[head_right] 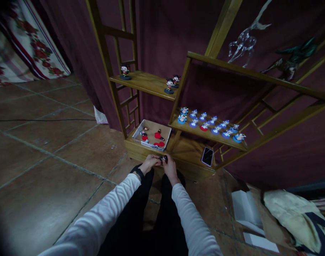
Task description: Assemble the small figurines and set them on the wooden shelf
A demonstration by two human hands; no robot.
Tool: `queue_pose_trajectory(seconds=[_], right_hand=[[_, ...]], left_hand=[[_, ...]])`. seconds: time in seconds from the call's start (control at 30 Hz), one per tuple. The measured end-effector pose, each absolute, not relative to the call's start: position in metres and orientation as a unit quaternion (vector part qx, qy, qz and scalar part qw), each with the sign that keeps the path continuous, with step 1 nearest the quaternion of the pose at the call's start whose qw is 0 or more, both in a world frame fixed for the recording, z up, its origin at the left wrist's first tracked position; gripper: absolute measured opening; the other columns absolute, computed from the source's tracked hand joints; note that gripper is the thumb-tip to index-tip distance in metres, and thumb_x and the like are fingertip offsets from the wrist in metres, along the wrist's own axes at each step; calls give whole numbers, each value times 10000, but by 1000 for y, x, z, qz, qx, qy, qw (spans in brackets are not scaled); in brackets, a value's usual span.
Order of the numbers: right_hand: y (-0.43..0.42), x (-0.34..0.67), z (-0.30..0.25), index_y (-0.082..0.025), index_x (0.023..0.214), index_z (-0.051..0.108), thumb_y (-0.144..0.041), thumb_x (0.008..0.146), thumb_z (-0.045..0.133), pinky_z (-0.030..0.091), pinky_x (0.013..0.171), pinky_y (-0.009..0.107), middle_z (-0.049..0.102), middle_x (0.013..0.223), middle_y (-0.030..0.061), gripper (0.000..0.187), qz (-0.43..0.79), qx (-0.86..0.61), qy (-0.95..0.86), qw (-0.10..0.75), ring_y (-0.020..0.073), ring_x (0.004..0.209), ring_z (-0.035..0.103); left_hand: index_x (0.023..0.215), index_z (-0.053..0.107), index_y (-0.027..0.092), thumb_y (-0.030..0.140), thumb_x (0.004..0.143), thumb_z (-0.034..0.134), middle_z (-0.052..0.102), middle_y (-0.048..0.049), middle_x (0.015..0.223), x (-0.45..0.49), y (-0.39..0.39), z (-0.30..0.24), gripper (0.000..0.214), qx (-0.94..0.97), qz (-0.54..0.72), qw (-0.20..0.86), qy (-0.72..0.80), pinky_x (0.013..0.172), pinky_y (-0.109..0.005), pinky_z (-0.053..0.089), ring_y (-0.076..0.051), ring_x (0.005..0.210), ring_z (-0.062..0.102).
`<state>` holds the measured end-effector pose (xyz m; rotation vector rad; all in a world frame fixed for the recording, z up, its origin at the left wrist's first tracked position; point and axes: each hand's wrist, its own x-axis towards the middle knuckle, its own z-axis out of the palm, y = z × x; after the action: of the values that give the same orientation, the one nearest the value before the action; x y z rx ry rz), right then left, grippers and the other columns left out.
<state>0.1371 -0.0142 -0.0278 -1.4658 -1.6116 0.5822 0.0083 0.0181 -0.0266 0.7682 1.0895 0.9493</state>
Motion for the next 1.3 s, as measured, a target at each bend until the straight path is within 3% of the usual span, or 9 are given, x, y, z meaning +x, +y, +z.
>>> queue_pose_trajectory(seconds=[0.3,0.63,0.87,1.3], right_hand=[[-15,129,-30,-192,1187,449,-235,683,555,518,732,317,640,1036,82,517,303,-558,-567,525,162,800,650],[-5,127,-37,-189,802,566,-350,667,588,501,713,327,683,853,43,211,377,-553,-515,535,189,812,645],[1,126,-39,-186,688,574,-384,609,639,495,691,317,680,729,19,223,388,-542,-479,571,173,698,636],[8,133,-48,-174,640,635,-425,604,650,505,589,297,673,647,17,253,395,-551,-488,550,166,603,617]], left_hand=[[604,575,96,-54,506,663,593,-18,556,4,20,-16,199,263,433,693,512,635,-290,553,-128,563,604],[690,621,78,-29,573,678,625,-33,606,1,16,-13,169,248,417,739,467,672,-273,546,-103,560,607],[838,626,112,82,641,684,637,-34,640,-2,19,-11,208,238,397,760,455,676,-305,543,-118,585,622],[758,576,110,61,658,664,628,-33,639,3,21,-15,142,231,422,738,473,671,-324,542,-122,560,616]])
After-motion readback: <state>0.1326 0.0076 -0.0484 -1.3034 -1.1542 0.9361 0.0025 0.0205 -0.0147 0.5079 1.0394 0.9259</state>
